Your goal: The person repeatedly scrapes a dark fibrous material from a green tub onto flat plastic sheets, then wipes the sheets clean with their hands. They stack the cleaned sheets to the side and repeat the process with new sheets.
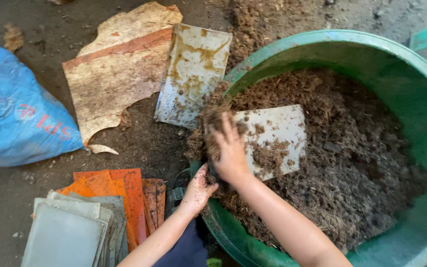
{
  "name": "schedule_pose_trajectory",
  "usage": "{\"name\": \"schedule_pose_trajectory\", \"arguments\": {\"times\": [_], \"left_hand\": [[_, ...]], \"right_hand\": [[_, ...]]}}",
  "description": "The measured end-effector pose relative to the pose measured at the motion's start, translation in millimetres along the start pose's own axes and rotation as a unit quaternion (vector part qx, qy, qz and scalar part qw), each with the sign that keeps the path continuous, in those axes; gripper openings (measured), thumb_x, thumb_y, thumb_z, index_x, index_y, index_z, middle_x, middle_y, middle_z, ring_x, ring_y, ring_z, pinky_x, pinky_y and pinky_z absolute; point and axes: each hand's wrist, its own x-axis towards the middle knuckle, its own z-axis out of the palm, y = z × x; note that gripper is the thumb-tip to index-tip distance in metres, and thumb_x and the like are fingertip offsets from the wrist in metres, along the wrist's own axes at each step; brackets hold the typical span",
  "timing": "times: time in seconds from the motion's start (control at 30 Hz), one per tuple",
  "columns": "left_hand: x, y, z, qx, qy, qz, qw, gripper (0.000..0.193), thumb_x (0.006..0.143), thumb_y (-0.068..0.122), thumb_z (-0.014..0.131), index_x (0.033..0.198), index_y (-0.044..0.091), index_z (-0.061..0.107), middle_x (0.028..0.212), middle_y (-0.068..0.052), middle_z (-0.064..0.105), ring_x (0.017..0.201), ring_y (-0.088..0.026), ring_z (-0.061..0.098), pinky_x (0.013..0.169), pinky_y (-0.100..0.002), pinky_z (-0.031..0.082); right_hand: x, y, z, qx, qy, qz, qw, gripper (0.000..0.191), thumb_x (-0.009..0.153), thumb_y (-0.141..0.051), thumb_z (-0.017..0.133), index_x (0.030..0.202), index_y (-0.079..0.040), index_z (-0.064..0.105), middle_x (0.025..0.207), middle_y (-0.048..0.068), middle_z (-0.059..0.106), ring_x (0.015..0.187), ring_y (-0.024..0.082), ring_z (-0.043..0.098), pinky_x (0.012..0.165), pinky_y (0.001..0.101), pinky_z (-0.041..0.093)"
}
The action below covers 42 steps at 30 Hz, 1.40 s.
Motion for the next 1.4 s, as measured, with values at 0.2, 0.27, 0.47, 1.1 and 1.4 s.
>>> {"name": "schedule_pose_trajectory", "arguments": {"times": [0.2, 0.27, 0.47, 1.1, 1.4], "left_hand": [[1.5, -13.5, -5.2, 0.003, 0.001, 0.031, 1.000, 0.084, 0.084, -0.015, 0.067, 0.158, 0.010, 0.035, 0.163, -0.004, 0.038, 0.145, -0.019, 0.038, 0.113, -0.033, 0.037], [0.5, -12.0, -5.6, -0.011, -0.001, 0.038, 0.999, 0.082, 0.085, -0.014, 0.068, 0.157, 0.009, 0.037, 0.161, -0.005, 0.043, 0.141, -0.019, 0.044, 0.112, -0.033, 0.040], [-1.0, 6.2, 1.2, -0.070, -0.001, -0.008, 0.998, 0.083, 0.082, -0.015, 0.064, 0.156, 0.010, 0.036, 0.157, -0.001, 0.045, 0.135, -0.015, 0.048, 0.104, -0.031, 0.044], [-18.3, 82.7, 22.5, -0.365, -0.132, -0.058, 0.920, 0.079, 0.104, 0.061, 0.037, 0.155, 0.000, 0.038, 0.154, -0.016, 0.050, 0.143, -0.032, 0.047, 0.119, -0.046, 0.039], [-10.7, 76.1, 22.6, -0.335, -0.075, -0.120, 0.932, 0.069, 0.102, 0.055, 0.045, 0.153, 0.009, 0.044, 0.148, -0.009, 0.055, 0.134, -0.027, 0.054, 0.100, -0.040, 0.041]], "right_hand": [[27.6, 19.7, 9.2, -0.027, 0.014, 0.102, 0.994, 0.063, 0.093, -0.030, 0.069, 0.152, -0.022, 0.049, 0.157, 0.016, 0.033, 0.147, 0.035, 0.028, 0.121, 0.0636, 0.016], [37.7, 50.7, 10.3, 0.013, 0.001, 0.225, 0.974, 0.059, 0.093, -0.030, 0.064, 0.150, -0.023, 0.050, 0.163, 0.008, 0.038, 0.152, 0.030, 0.031, 0.125, 0.0578, 0.021], [19.4, 158.1, -32.3, -0.030, 0.070, 0.434, 0.898, 0.058, 0.102, -0.028, 0.059, 0.155, -0.013, 0.040, 0.163, 0.014, 0.025, 0.152, 0.033, 0.020, 0.121, 0.0627, 0.012], [-111.1, -25.2, 20.2, 0.023, -0.011, 0.140, 0.990, 0.076, 0.078, -0.017, 0.074, 0.149, -0.016, 0.046, 0.147, 0.023, 0.036, 0.140, 0.040, 0.030, 0.117, 0.0643, 0.020], [-102.9, 119.9, -37.1, -0.158, 0.132, 0.276, 0.939, 0.046, 0.092, -0.009, 0.066, 0.138, -0.007, 0.061, 0.145, 0.027, 0.049, 0.135, 0.044, 0.044, 0.107, 0.0696, 0.030]]}}
